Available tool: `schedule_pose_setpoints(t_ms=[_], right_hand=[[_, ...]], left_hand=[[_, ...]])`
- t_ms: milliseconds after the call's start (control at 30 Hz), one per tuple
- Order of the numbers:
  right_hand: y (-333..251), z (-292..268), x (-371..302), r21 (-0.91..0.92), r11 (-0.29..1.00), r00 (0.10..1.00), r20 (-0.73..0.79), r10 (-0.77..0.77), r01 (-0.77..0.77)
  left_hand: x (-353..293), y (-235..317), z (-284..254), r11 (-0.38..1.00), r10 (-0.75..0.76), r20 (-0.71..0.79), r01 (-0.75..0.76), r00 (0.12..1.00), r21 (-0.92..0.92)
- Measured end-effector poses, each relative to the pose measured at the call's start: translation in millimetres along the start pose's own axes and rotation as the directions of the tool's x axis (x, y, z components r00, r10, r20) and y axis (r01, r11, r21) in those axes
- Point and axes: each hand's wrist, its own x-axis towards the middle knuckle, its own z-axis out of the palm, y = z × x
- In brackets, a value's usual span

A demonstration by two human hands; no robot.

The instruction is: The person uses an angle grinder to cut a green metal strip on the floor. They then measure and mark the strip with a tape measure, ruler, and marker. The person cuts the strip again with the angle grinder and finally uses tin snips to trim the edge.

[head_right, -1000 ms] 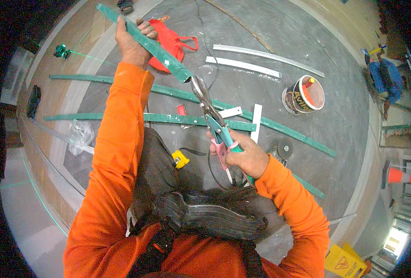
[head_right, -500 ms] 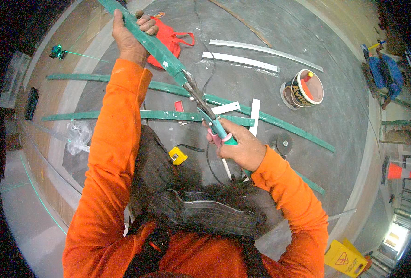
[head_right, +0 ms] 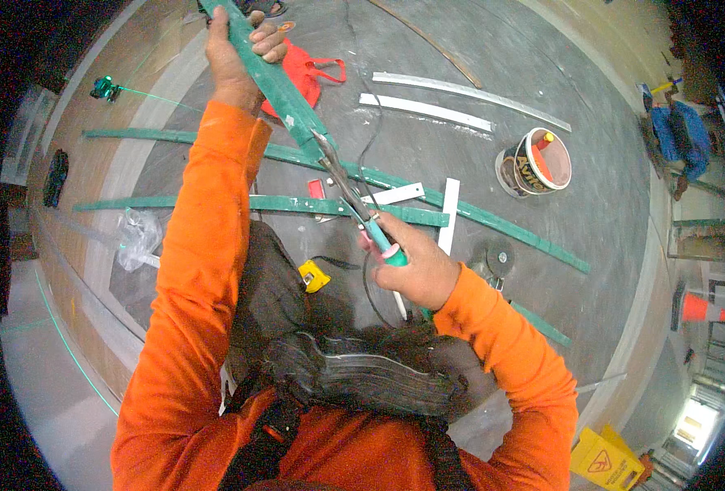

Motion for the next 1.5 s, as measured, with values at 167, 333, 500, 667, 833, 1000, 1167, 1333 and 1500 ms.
schedule_pose_setpoints(t_ms=[167,333,500,667,833,1000,1167,1333,1500], right_hand=[[-3.3,1.9,3.6,-0.032,0.999,1.0,-0.011,-0.009,0.009],[0.8,1.5,4.3,-0.023,0.999,1.0,0.01,0.028,-0.028],[2.9,-0.1,5.6,-0.005,1.0,1.0,0.008,0.009,-0.009],[1.3,2.3,6.6,-0.018,1.0,1.0,-0.024,-0.014,0.014],[0.8,3.2,8.2,-0.021,1.0,0.996,-0.084,-0.015,0.013],[-0.8,4.8,1.5,0.057,0.998,0.997,-0.073,-0.02,0.024],[0.0,4.4,2.4,0.021,1.0,0.998,-0.061,-0.015,0.017],[0.5,4.6,3.4,0.019,1.0,0.996,-0.085,0.013,-0.011],[5.1,5.4,3.3,-0.035,0.999,0.993,-0.119,-0.019,0.015]], left_hand=[[4.8,1.0,-4.1,0.999,-0.023,-0.086,0.026,0.996,0.029],[-1.8,5.3,4.9,0.999,0.012,-0.088,-0.009,0.996,0.039],[-5.3,9.0,10.4,0.999,0.022,-0.078,-0.019,0.997,0.037],[-20.0,6.7,26.2,0.992,0.091,-0.119,-0.08,0.989,0.096],[2.2,-5.8,14.4,0.931,0.168,-0.273,-0.061,0.947,0.361],[-11.5,6.5,25.9,0.989,0.0,-0.194,0.028,0.981,0.144],[-1.9,9.1,8.9,0.991,-0.031,-0.08,0.041,0.996,0.131],[12.3,13.3,-17.7,0.996,-0.091,0.145,0.086,0.985,0.04],[12.6,15.2,-17.1,0.995,-0.094,0.207,0.097,0.974,-0.008]])
